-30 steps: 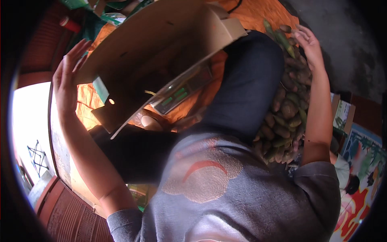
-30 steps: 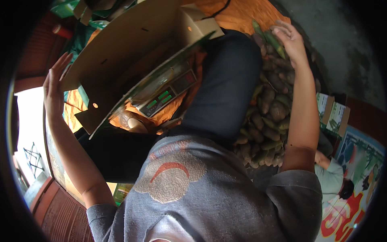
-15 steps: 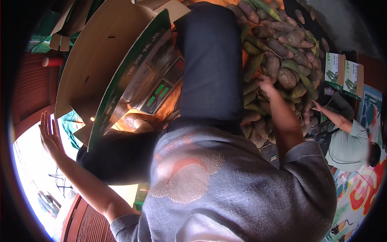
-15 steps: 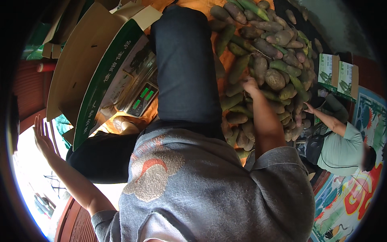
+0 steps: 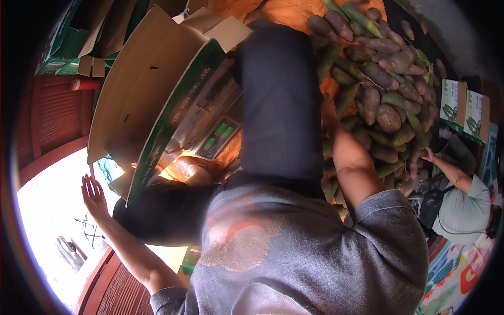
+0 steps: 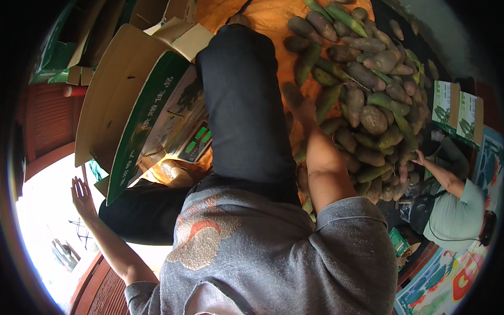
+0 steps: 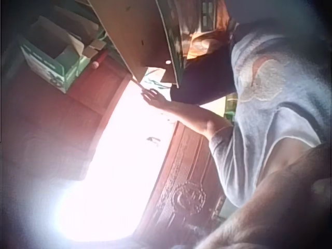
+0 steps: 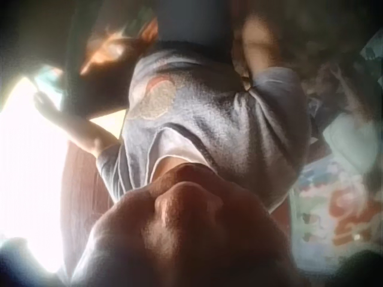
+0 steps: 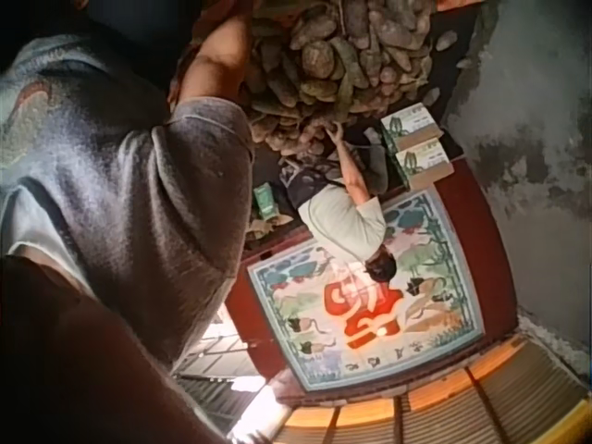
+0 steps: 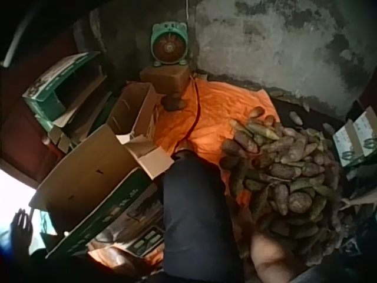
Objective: The recorder is sorting and packing sweet potatoes (tubers) into cardboard boxes on a scale.
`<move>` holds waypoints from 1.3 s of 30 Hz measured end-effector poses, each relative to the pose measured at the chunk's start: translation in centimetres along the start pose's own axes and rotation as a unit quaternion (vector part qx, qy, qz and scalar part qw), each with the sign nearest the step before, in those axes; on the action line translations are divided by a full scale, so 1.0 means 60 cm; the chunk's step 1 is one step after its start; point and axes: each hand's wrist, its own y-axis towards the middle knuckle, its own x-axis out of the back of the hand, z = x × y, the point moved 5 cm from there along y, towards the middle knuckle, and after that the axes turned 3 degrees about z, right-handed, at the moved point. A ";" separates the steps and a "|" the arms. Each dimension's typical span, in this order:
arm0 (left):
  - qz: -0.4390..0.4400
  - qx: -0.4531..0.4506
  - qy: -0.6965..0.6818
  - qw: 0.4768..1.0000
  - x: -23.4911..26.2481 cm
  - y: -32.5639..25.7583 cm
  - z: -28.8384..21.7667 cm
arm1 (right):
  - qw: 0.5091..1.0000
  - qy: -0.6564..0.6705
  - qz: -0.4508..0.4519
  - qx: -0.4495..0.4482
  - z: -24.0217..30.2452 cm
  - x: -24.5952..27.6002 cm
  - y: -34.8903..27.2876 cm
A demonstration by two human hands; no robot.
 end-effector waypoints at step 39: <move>0.399 -0.153 0.306 0.851 -0.286 -0.026 -0.050 | 0.730 -0.180 0.295 0.589 0.981 0.207 -0.540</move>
